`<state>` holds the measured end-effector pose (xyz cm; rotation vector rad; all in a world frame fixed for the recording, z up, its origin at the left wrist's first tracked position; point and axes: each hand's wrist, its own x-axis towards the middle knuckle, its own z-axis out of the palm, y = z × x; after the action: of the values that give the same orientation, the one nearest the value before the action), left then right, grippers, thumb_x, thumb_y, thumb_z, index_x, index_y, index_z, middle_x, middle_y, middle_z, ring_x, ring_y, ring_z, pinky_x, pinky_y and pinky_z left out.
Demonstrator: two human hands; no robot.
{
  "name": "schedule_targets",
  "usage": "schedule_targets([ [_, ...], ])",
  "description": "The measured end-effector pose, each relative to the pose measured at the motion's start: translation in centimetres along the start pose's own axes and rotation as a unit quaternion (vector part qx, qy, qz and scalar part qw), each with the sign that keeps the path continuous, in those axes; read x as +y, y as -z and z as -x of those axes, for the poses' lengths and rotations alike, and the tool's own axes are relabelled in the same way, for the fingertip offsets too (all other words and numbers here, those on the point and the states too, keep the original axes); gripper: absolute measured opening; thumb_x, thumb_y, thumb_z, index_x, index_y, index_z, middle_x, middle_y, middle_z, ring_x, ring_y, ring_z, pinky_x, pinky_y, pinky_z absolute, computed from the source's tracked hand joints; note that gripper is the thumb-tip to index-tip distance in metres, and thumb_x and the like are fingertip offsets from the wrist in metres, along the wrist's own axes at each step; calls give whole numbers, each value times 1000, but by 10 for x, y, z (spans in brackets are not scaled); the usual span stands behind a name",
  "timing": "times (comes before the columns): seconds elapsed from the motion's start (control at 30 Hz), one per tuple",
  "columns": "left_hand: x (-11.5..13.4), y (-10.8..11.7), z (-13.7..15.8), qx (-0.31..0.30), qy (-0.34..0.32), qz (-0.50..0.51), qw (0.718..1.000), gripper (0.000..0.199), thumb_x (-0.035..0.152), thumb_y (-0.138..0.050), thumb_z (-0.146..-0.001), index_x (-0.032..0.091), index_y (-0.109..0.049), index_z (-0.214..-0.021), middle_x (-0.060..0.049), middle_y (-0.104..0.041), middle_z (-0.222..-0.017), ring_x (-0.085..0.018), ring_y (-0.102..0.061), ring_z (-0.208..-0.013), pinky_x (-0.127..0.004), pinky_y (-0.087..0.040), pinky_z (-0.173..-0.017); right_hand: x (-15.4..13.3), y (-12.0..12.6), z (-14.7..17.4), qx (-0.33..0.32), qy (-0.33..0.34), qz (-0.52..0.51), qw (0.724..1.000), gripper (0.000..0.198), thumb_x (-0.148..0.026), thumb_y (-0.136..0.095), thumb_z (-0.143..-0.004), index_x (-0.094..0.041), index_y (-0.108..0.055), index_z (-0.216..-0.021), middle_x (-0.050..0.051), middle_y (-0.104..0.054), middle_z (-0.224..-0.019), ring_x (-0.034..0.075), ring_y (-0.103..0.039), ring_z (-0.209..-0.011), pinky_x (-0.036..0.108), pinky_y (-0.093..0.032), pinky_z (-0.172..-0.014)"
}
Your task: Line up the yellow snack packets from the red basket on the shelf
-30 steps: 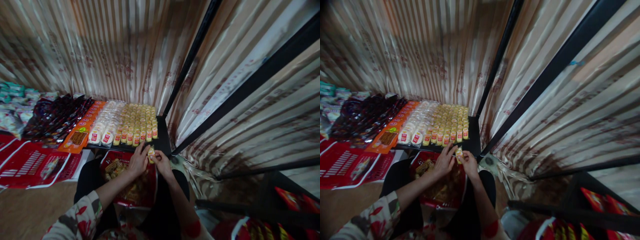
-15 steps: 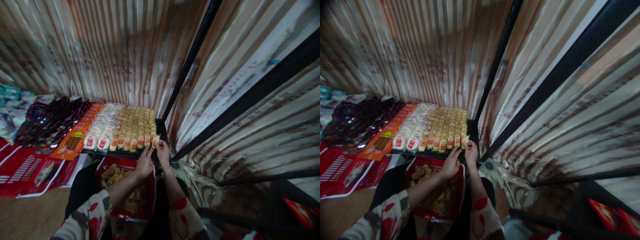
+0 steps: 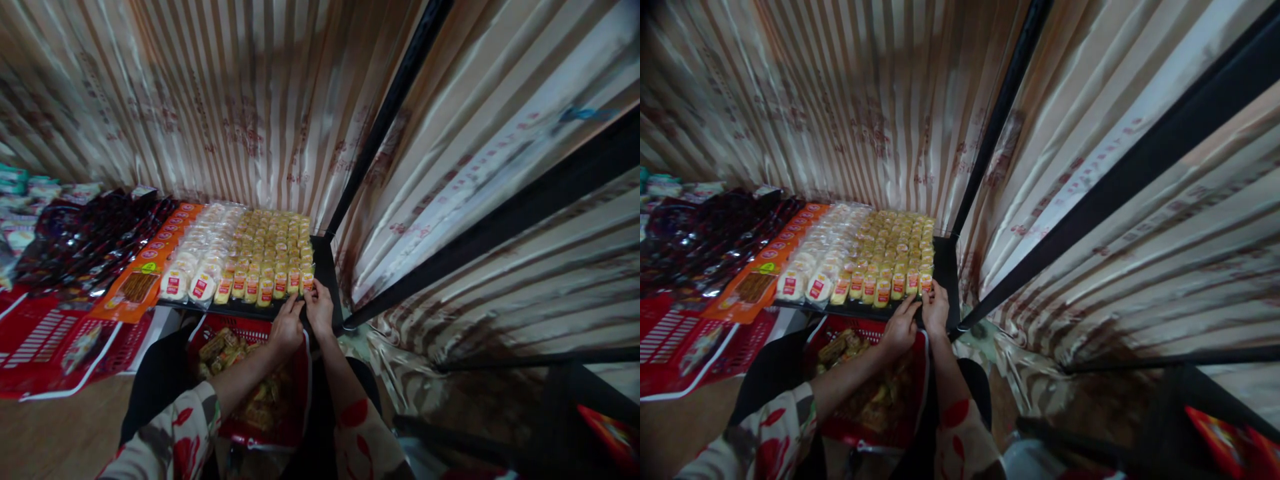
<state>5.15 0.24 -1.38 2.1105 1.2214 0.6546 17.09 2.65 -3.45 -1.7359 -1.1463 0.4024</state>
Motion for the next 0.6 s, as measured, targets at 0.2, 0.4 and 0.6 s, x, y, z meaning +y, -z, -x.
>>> schedule_targets([
  [0.2,-2,1,9,30,-39,29,998,50,2,-38,-69,9,-55,-116,-14,-42,-138,-21,-40,-128,-37,-35,-109,-3,2,3,10,1,-20,1000,47,-35,-49,-78,-11,-54,-119,10,-53,-97,13,-55,-67,29,-52,-64],
  [0.4,-13,6,49,58,-43,59,996,42,1,-37,-73,15,-59,-106,-9,-53,-126,-16,-49,-118,-35,-41,-104,-6,6,11,51,25,-14,998,44,-36,-51,-78,-13,-55,-116,8,-54,-96,12,-53,-69,25,-49,-60],
  [0.6,-66,24,112,-41,104,-42,993,33,5,-40,-78,16,-61,-100,-8,-53,-125,-17,-51,-114,-30,-42,-100,-16,11,56,64,17,-41,997,39,-39,-47,-82,-15,-57,-111,8,-58,-99,11,-53,-70,22,-45,-56],
])
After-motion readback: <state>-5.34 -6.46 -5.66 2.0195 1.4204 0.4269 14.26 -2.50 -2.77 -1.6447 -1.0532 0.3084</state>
